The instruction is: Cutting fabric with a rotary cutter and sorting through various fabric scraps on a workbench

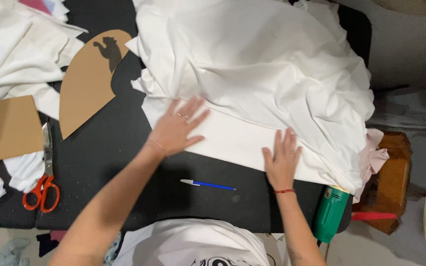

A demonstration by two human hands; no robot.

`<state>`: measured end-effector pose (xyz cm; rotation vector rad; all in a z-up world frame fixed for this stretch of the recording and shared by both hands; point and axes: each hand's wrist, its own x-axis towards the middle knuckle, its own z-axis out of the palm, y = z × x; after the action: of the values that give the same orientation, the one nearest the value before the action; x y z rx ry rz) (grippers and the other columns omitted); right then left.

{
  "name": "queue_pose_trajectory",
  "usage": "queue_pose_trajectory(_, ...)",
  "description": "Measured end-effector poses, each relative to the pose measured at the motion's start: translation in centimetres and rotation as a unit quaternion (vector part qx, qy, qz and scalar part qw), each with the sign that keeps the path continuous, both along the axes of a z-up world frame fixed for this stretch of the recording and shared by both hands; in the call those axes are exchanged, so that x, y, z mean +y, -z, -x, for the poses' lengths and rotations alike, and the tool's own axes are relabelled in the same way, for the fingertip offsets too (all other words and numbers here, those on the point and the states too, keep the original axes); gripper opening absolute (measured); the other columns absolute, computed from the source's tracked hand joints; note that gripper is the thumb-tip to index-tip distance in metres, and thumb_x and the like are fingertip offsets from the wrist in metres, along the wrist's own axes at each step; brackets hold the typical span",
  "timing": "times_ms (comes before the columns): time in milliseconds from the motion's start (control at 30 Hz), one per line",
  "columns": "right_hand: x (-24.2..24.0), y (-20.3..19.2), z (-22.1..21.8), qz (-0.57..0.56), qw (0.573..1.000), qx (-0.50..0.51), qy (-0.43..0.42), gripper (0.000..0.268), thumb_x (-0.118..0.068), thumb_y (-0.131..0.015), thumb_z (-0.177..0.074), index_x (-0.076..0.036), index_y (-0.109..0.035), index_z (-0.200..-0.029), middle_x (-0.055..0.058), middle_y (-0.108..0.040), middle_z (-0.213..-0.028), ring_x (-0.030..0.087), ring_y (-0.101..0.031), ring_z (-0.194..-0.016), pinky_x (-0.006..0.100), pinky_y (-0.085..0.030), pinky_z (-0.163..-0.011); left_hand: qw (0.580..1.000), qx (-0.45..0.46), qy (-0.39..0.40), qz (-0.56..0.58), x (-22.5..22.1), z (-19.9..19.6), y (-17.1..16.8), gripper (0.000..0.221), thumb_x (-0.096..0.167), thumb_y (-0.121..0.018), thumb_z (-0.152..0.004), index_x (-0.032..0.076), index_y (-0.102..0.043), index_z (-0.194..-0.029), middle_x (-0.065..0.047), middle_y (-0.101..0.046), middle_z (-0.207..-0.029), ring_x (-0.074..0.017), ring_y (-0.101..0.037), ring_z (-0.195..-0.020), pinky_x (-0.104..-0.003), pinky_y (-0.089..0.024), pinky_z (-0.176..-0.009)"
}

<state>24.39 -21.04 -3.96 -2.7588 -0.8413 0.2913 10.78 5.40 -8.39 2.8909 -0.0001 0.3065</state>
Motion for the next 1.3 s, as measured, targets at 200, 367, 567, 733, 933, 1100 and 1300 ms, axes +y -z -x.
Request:
queue_pose_trajectory(200,-1.1,1.3,-0.5,-0.018,0.999,-0.007,0.047,0.057,-0.048,-0.031,-0.09,-0.016,-0.025,-0.137,0.012,-0.01,-0.144,0.031,-0.008,-0.131,0.059,0.002,-0.098,0.998,-0.04,-0.035,0.015,1.6,1.4,0.3,0.061,0.055,-0.033,-0.084,0.021,-0.028,-0.134,-0.008,-0.022,-0.141,-0.0237,-0.024,-0.129,-0.041,-0.022,-0.103)
queue_pose_trajectory(367,0.9,-1.4,2.3,-0.068,0.996,0.036,0.038,0.053,-0.037,-0.04,-0.089,-0.008,-0.031,-0.132,0.02,-0.013,-0.141,0.038,-0.013,-0.128,0.061,-0.006,-0.096,0.996,-0.003,-0.082,0.023,-0.1,3.3,0.1,0.059,0.048,-0.04,-0.083,0.018,-0.031,-0.133,-0.011,-0.023,-0.14,-0.0271,-0.025,-0.128,-0.048,-0.022,-0.101)
queue_pose_trajectory(567,5.2,-3.0,9.8,-0.124,0.98,0.098,-0.122,0.03,-0.03,-0.073,-0.064,-0.016,-0.063,-0.088,0.002,-0.055,-0.092,0.021,-0.054,-0.09,0.031,-0.044,-0.08,0.975,-0.085,-0.204,0.028,1.7,9.7,-1.4,0.024,0.022,-0.047,-0.085,0.02,-0.053,-0.107,0.0,-0.05,-0.118,-0.0176,-0.045,-0.113,-0.048,-0.03,-0.096)
queue_pose_trajectory(733,5.7,-1.0,12.0,0.095,0.968,0.153,-0.176,0.043,-0.041,-0.078,-0.05,-0.024,-0.057,-0.083,-0.004,-0.048,-0.085,0.017,-0.054,-0.082,0.028,-0.046,-0.073,0.863,-0.088,-0.496,-0.039,8.2,13.8,-3.8,0.03,0.036,-0.065,-0.077,0.012,-0.059,-0.094,-0.014,-0.053,-0.095,-0.0321,-0.053,-0.083,-0.044,-0.044,-0.065)
queue_pose_trajectory(933,6.0,-2.1,12.3,0.081,0.96,0.225,-0.147,0.016,-0.024,-0.063,-0.073,-0.015,-0.051,-0.077,0.003,-0.05,-0.073,0.025,-0.057,-0.077,0.034,-0.045,-0.069,0.804,0.074,-0.526,0.267,11.4,15.8,-2.6,0.061,0.023,-0.079,-0.062,0.011,-0.042,-0.108,-0.016,-0.057,-0.084,-0.0405,-0.057,-0.081,-0.051,-0.043,-0.067)
queue_pose_trajectory(1100,5.4,-4.3,10.5,-0.113,0.965,0.233,0.046,0.02,-0.016,-0.059,-0.078,-0.013,-0.055,-0.098,0.017,-0.062,-0.083,0.035,-0.06,-0.081,0.041,-0.047,-0.069,0.82,-0.219,-0.523,0.079,9.3,19.5,-2.5,0.015,0.03,-0.061,-0.095,0.016,-0.061,-0.09,-0.002,-0.052,-0.078,-0.0255,-0.055,-0.075,-0.031,-0.044,-0.071)
queue_pose_trajectory(1300,5.8,-6.1,8.3,-0.427,0.815,0.346,0.185,0.028,-0.021,-0.047,-0.085,-0.003,-0.048,-0.106,0.008,-0.057,-0.097,0.0,-0.036,-0.052,0.011,-0.027,-0.046,0.876,-0.228,-0.267,0.33,1.3,12.4,-7.0,0.014,0.0,-0.064,-0.074,0.005,-0.059,-0.087,-0.009,-0.059,-0.08,-0.0293,-0.059,-0.078,-0.036,-0.046,-0.068)
